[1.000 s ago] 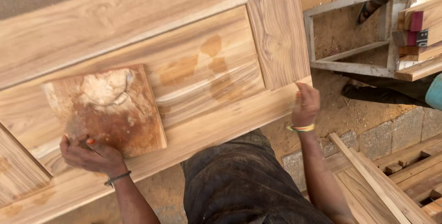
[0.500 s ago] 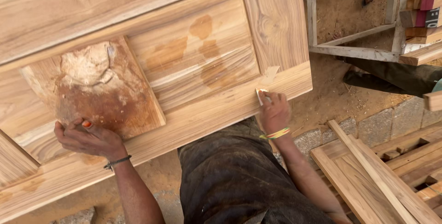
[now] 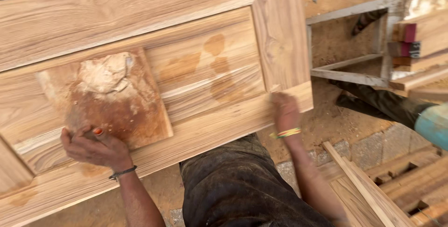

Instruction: The person sands a large wooden panel using a sanding block held in the right hand. They move the block across the flat surfaces and along the edges of the panel, occasionally adjusting their position and the panel's orientation to reach different areas.

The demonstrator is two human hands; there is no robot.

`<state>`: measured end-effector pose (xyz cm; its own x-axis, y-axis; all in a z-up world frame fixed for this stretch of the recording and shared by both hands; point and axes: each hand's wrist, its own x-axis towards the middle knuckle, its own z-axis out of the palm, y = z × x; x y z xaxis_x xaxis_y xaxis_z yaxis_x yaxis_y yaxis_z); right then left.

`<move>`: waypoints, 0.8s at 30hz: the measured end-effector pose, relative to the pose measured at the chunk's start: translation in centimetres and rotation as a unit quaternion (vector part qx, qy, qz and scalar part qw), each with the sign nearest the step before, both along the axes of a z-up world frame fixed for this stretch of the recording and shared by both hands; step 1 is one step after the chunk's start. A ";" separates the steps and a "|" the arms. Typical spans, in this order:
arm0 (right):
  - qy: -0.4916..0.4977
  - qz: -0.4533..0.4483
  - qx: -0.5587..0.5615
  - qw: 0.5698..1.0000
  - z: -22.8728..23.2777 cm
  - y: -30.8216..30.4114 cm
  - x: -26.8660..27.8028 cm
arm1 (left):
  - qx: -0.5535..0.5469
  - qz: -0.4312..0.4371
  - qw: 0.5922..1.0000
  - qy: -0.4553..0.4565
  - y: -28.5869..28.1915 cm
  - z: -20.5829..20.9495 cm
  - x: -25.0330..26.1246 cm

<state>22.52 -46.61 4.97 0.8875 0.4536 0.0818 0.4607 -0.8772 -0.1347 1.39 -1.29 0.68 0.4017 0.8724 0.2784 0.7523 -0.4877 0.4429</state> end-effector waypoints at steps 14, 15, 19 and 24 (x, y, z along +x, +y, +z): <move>-0.056 0.031 -0.064 0.996 0.4 -0.5 0.9 | 0.013 0.008 0.999 0.036 0.0 -1.4 -1.3; -0.048 0.035 -0.057 0.997 0.2 -0.3 0.8 | 0.011 0.010 0.999 0.034 0.3 -1.7 -0.8; -0.011 0.043 -0.029 0.999 0.3 0.7 -2.4 | 0.027 0.021 0.998 0.043 0.5 -2.0 -1.6; 0.024 0.045 -0.047 0.998 1.4 -1.0 -0.8 | 0.017 0.010 1.000 0.022 -0.8 -2.2 -1.3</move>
<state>21.70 -47.63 6.40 0.8443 0.5358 -0.0065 0.5338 -0.8420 -0.0782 0.06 -2.09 -1.50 0.3966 0.8709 0.2902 0.7808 -0.4863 0.3924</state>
